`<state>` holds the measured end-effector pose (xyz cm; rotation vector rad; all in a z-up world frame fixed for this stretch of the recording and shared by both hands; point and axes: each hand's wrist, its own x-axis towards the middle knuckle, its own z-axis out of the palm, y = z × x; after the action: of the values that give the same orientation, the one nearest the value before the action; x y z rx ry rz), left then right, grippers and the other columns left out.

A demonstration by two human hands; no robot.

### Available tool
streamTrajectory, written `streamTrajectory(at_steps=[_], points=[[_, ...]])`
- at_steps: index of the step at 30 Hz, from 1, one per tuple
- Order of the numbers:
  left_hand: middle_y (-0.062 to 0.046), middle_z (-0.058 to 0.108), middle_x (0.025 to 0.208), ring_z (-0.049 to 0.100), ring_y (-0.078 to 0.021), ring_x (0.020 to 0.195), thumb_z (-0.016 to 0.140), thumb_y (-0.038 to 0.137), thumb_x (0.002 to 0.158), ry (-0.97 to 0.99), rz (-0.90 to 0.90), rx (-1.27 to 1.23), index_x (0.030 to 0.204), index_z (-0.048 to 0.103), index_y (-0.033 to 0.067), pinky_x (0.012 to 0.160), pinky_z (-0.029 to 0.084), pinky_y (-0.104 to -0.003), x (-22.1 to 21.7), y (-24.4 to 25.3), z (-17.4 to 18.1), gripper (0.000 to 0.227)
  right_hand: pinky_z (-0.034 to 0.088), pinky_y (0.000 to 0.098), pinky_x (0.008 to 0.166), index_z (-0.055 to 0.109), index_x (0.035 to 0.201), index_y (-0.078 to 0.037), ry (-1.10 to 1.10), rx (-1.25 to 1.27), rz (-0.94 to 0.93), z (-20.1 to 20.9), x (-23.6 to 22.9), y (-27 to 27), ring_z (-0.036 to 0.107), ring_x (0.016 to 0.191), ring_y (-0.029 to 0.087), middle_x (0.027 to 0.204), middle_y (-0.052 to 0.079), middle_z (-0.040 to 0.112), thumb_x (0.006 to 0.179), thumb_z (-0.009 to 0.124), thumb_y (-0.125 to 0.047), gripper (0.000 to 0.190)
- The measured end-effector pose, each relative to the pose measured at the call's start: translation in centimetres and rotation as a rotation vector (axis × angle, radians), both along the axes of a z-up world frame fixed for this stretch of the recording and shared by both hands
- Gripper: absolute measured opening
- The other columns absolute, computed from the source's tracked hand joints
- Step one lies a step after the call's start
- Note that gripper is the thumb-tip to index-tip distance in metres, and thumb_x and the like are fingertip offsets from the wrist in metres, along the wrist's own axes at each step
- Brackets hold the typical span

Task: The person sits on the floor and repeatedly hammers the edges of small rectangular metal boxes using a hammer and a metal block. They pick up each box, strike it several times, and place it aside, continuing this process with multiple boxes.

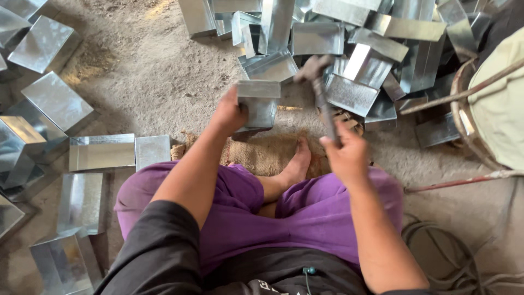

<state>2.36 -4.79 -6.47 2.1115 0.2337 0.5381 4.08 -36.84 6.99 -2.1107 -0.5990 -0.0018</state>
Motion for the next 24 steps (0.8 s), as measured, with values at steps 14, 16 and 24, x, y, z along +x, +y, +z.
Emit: streamTrajectory(at_steps=[14,16,24], points=[[-0.025,0.064,0.123,0.062,-0.0487,0.108,0.061,0.009,0.088,0.164,-0.004,-0.041,0.125,0.046,0.0061,0.091,0.051,-0.055,0.1,-2.5,-1.3,0.040,0.047,0.0256,0.051,0.055,0.110,-0.004,-0.883,0.510,0.190,8.5,0.1,6.2,0.059,0.057,0.012,0.081,0.009,0.065,0.110,0.058,-0.008,0.005],[-0.025,0.063,0.124,0.061,-0.0491,0.108,0.061,0.009,0.087,0.164,-0.001,-0.042,0.128,0.045,0.0058,0.091,0.051,-0.055,0.3,-2.3,-1.4,0.044,0.055,0.0297,0.053,0.069,0.126,-0.003,-0.358,-0.206,0.215,5.7,-0.8,6.4,0.070,0.061,0.014,0.078,0.012,0.074,0.103,0.068,-0.011,0.025],[-0.025,0.063,0.127,0.061,-0.0490,0.109,0.060,0.009,0.086,0.149,-0.001,-0.050,0.131,0.048,0.0070,0.091,0.051,-0.054,0.4,-2.4,-1.3,0.046,0.045,0.0243,0.052,0.064,0.138,-0.003,-0.178,0.021,0.230,6.9,-2.0,5.6,0.059,0.060,0.008,0.074,0.004,0.065,0.103,0.067,-0.014,0.037]])
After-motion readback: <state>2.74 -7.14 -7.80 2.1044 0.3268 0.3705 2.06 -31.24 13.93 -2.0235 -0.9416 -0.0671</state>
